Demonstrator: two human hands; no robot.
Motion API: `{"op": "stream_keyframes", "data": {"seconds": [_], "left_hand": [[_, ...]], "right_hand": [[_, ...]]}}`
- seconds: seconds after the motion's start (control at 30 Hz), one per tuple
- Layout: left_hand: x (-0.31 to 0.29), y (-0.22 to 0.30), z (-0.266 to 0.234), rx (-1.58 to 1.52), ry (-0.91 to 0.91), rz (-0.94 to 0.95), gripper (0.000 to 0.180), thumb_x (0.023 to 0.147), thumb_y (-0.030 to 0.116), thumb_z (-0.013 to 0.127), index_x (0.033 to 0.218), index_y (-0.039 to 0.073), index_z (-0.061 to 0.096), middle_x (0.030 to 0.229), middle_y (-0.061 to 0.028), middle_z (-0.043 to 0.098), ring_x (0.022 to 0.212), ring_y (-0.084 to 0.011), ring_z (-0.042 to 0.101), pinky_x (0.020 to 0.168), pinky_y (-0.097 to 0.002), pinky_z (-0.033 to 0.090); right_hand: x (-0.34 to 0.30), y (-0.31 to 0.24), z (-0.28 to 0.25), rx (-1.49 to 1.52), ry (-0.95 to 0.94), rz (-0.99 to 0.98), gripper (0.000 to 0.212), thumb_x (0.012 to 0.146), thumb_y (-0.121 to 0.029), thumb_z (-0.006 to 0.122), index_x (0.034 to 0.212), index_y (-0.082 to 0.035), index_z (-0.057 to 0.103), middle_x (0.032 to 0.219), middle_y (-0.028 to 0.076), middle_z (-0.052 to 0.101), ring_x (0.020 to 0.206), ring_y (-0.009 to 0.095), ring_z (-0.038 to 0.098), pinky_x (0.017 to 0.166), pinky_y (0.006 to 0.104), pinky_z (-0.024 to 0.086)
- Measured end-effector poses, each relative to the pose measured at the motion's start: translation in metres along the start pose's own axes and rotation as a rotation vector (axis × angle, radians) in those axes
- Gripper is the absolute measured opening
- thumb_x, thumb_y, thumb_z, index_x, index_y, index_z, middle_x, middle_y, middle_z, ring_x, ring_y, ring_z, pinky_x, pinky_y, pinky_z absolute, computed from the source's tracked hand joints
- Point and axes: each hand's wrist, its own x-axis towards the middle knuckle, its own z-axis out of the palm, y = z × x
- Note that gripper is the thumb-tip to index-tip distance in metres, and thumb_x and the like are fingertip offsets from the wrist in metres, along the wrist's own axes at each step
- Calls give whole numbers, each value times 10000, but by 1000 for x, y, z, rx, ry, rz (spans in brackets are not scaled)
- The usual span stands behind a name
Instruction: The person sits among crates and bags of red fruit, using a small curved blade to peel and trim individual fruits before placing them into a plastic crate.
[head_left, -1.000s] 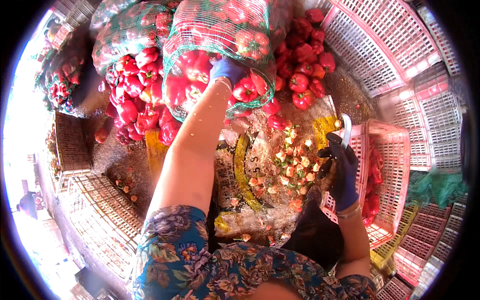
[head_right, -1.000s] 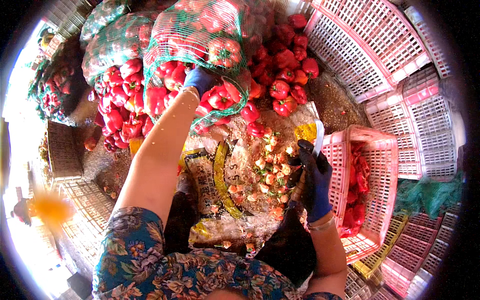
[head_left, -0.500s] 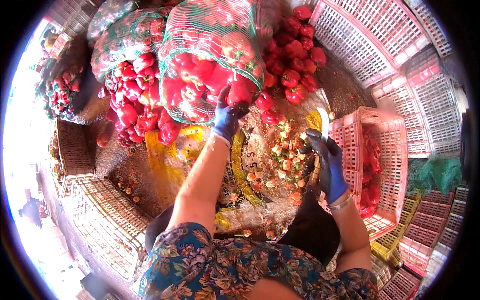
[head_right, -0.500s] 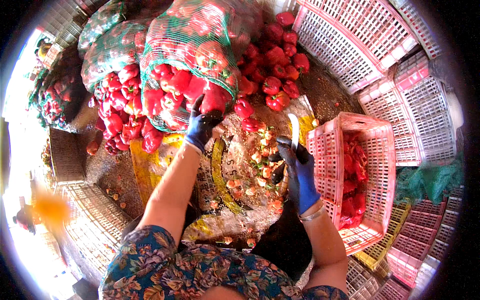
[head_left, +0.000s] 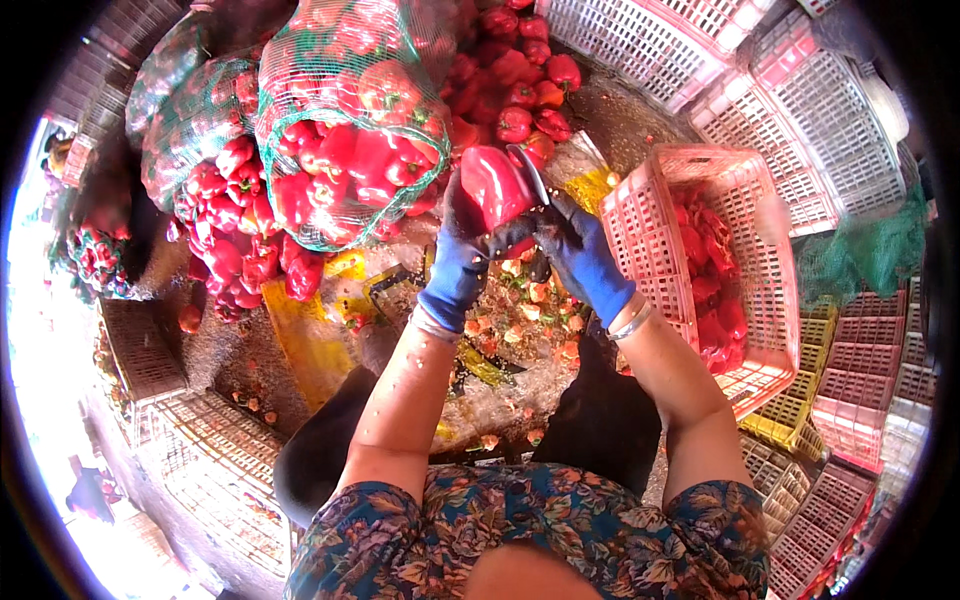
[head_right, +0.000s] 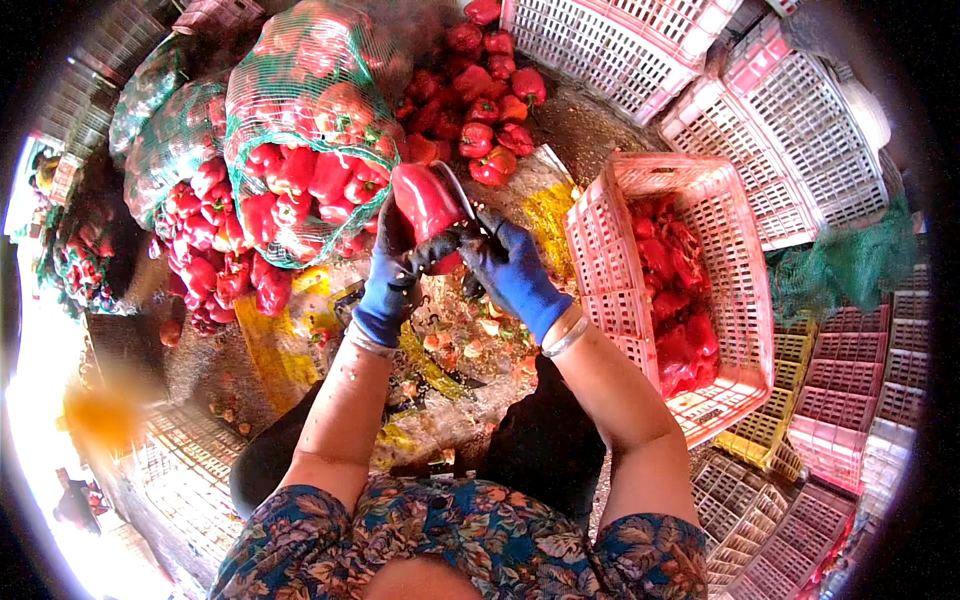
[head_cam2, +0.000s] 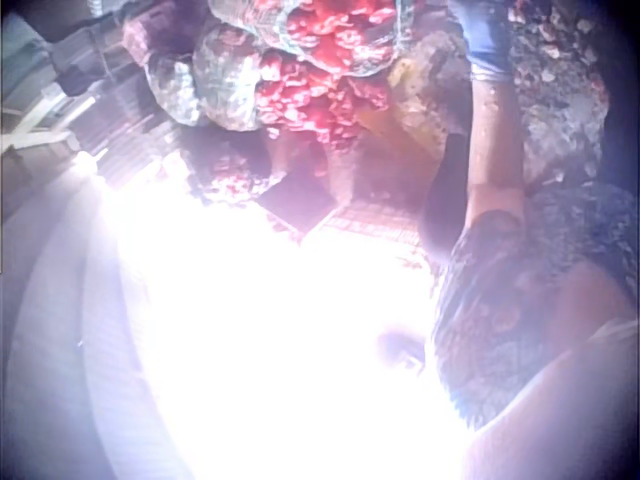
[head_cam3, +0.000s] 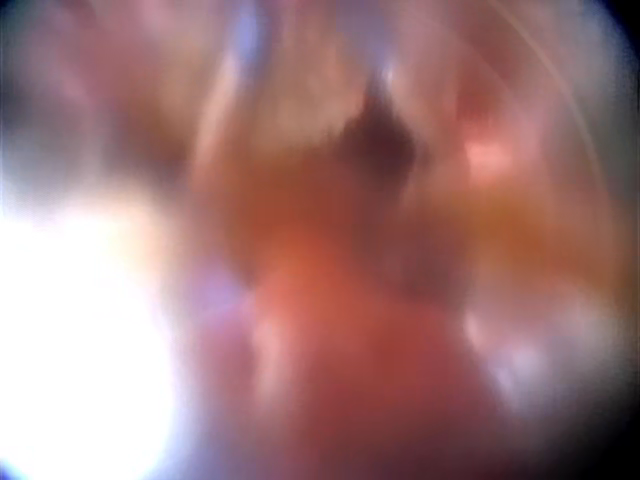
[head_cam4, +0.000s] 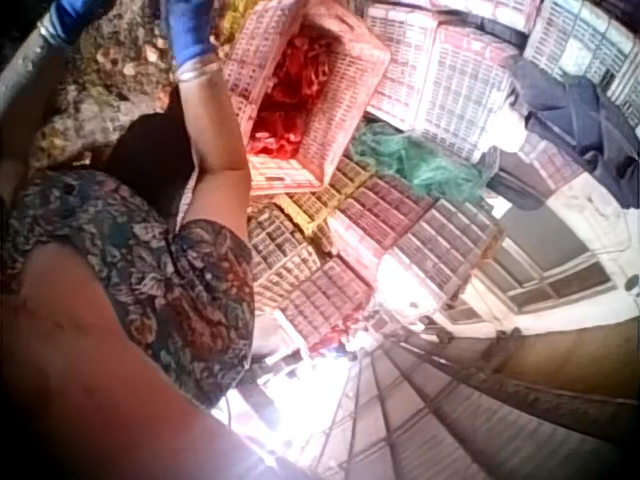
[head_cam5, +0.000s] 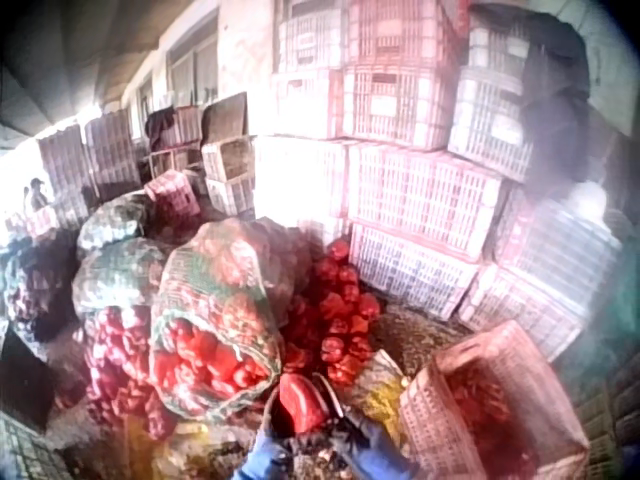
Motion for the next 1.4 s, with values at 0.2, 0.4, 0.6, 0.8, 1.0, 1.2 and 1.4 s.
{"op": "stream_keyframes", "data": {"seconds": [0.2, 0.4, 0.6, 0.8, 1.0, 1.2, 1.4], "left_hand": [[-13, 10, 16, 83, 157, -18, 997, 552, 110, 873, 1389, 30, 339, 1303, -100, 500, 1171, -242, 510, 993, -397, 448], [-14, 18, 24, 111, 134, -28, 987, 561, 119, 879, 1384, 24, 344, 1307, -105, 494, 1171, -237, 509, 988, -385, 453], [-15, -3, 27, 77, 218, -13, 841, 667, 30, 778, 1382, 24, 336, 1325, -126, 477, 1143, -255, 534, 980, -396, 468], [2, 3, 10, -94, 340, -66, 460, 775, 49, 652, 1209, 94, 508, 1166, -105, 572, 1082, -254, 565, 910, -393, 504], [0, -7, 5, 8, 287, -157, 454, 855, 208, 652, 1261, 86, 491, 1202, -104, 564, 1111, -241, 557, 922, -392, 479], [6, -22, -10, 238, 259, -102, 437, 868, 252, 653, 1240, 71, 510, 1162, -101, 601, 1076, -246, 585, 919, -407, 487], [17, -21, 5, -89, 353, -244, 383, 885, 208, 649, 1212, 59, 517, 1078, -82, 628, 974, -225, 626, 827, -363, 535]], "right_hand": [[-15, -44, 1, -242, 38, -184, 126, 893, -126, 634, 966, -24, 648, 680, 45, 599, 484, 86, 520, 419, 281, 411], [-15, -71, 1, -519, 11, -270, 115, 868, -162, 637, 865, -49, 660, 672, 183, 614, 559, 341, 598, 492, 403, 456], [-11, -55, -5, -535, 63, -287, 142, 864, -201, 628, 834, -63, 645, 641, 189, 589, 604, 402, 586, 510, 454, 450], [-32, -17, -19, -675, -125, -227, 117, 864, -165, 603, 855, -50, 625, 667, 189, 587, 607, 371, 583, 518, 429, 444], [-30, -14, -25, -915, -108, -349, 86, 845, -132, 613, 887, -60, 593, 680, 151, 570, 596, 364, 567, 522, 434, 446], [-30, -16, -28, -996, -180, -362, 135, 821, -136, 618, 781, -64, 510, 668, 140, 518, 592, 351, 557, 515, 433, 431], [-14, -16, -24, -732, -13, -348, 530, 745, -171, 723, 1237, -85, 546, 926, 174, 644, 817, 349, 639, 687, 405, 529]]}}
